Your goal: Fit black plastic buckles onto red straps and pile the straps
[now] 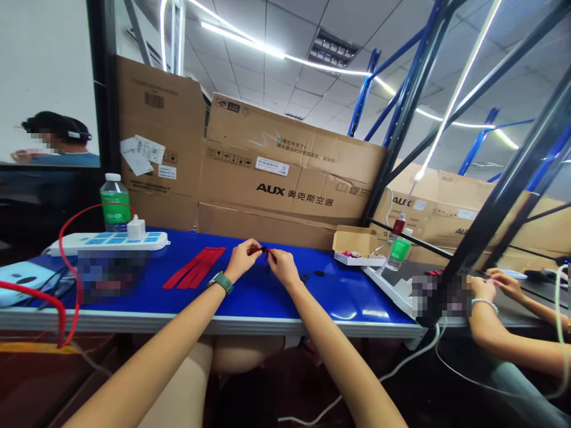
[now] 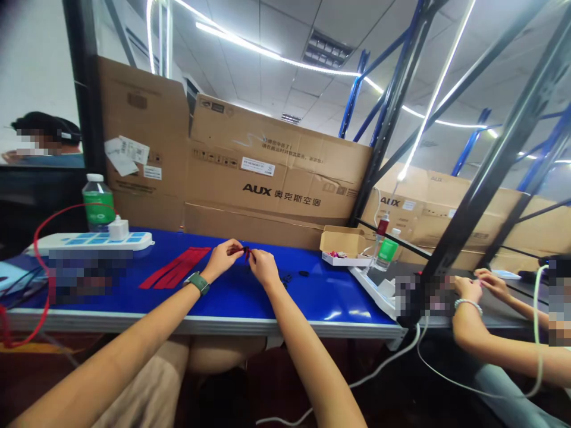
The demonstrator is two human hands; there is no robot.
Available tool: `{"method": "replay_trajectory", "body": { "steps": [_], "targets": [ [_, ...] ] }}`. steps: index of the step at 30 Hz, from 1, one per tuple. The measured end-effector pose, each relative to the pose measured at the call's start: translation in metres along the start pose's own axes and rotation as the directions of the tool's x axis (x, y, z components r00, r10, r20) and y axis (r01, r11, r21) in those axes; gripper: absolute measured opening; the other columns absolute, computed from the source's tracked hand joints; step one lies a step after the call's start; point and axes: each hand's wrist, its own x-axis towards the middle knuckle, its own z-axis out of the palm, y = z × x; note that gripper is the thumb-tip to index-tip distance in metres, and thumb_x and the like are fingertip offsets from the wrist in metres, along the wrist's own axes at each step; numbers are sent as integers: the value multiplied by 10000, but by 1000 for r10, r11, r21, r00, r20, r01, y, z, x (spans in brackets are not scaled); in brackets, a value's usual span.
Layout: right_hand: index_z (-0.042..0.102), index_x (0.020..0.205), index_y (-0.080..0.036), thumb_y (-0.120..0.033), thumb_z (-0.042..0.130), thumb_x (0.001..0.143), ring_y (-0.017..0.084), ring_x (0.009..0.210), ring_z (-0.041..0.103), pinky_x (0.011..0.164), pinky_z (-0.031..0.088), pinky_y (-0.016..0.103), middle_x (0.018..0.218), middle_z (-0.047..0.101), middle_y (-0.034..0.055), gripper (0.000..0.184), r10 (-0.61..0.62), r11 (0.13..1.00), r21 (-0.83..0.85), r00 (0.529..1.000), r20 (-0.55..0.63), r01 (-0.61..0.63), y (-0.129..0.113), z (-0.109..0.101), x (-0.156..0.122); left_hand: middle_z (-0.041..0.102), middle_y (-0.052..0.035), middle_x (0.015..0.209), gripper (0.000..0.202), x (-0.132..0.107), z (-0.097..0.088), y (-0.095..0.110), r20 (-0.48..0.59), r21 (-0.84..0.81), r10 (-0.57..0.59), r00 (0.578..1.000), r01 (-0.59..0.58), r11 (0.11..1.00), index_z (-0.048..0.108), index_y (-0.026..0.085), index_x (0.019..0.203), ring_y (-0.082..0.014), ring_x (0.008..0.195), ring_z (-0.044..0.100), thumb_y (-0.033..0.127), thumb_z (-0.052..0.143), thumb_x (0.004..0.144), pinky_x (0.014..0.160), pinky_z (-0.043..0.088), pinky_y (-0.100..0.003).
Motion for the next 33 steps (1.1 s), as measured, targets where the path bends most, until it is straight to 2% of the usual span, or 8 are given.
{"method": "replay_trajectory", "body": {
  "steps": [4,13,18,24,33],
  "targets": [
    [708,1001,-190,-187,492,981,177,828,692,766,445,227,925,749,78,217,-20,1000,-13,1000,-24,20,3,1,-2,727,-41,823,132,0,0,1,36,26,21,999,-22,999,632,192,853,-202,787,709,274,672,758,736,558,-306],
    [712,935,-196,-280,481,997,161,738,666,669,391,227,835,738,72,253,14,987,-159,993,-118,-33,-2,1,-4,726,-50,843,176,-1,2,6,-1,-20,43,999,-43,999,616,182,873,-191,804,718,323,678,788,744,572,-285],
    [690,892,-193,-286,462,1016,148,689,633,629,349,231,799,717,64,276,-8,973,-231,999,-39,-2,-5,-3,-3,724,-44,830,152,-1,2,6,15,8,45,999,-45,999,626,181,859,-185,779,716,307,670,786,731,570,-281],
    [671,935,-189,-268,433,1038,155,749,641,669,368,237,865,715,71,272,-18,975,-222,997,70,33,-4,-5,-2,738,-41,819,106,-3,-1,8,47,90,73,996,-77,993,657,188,847,-190,760,710,276,663,787,721,564,-291],
    [655,891,-181,-199,480,987,162,773,650,698,384,233,867,718,71,200,25,979,-204,982,188,14,-8,-3,0,741,-25,809,67,-7,-6,17,165,242,130,978,-168,955,685,198,833,-182,752,692,209,626,803,753,537,-290]
  ]
}}
